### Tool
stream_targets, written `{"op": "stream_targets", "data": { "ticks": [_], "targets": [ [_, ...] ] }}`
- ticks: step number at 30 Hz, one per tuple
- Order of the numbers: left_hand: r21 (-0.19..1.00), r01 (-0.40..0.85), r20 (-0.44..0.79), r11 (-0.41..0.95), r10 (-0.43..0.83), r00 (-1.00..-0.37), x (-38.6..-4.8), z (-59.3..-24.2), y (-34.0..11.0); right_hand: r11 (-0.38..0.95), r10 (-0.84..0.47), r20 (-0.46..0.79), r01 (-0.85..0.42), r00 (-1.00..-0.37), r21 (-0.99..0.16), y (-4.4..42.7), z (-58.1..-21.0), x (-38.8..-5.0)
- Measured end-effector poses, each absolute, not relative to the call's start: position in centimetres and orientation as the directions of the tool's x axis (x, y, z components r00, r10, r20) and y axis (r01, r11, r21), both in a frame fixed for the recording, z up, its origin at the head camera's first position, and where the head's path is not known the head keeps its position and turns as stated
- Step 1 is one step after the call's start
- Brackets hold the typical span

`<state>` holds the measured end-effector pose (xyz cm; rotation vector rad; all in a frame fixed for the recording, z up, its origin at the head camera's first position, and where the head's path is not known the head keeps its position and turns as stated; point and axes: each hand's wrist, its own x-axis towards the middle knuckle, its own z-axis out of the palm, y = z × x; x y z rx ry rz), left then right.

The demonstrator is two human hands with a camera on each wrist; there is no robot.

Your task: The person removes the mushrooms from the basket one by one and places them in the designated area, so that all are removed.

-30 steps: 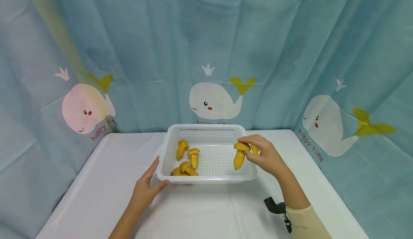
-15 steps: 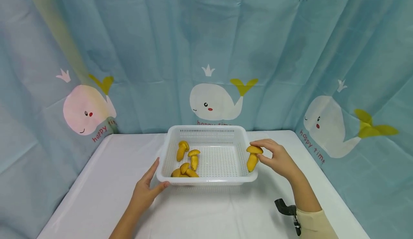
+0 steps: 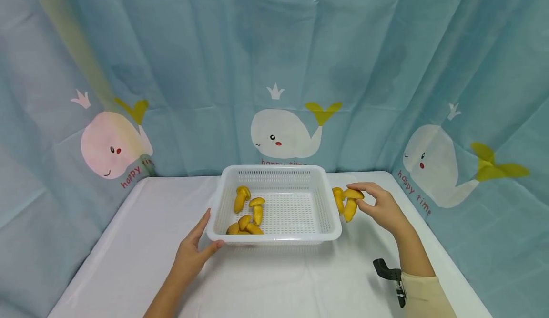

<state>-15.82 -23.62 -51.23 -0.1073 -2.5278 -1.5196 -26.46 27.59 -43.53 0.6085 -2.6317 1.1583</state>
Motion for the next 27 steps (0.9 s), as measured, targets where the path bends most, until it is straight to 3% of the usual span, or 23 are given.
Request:
{"op": "stream_targets", "data": {
  "ticks": [13, 27],
  "targets": [
    [0.865, 0.152, 0.195, 0.478, -0.041, -0.980, -15.7, -51.1, -23.6, 0.656, -0.167, 0.230, -0.282, -0.959, -0.700, 29.8, -45.4, -27.8],
    [0.855, 0.163, 0.215, 0.493, -0.050, -0.975, -15.7, -51.2, -23.4, 0.643, -0.173, 0.187, -0.255, -0.967, -0.722, 30.8, -47.6, -31.0]
  ]
}}
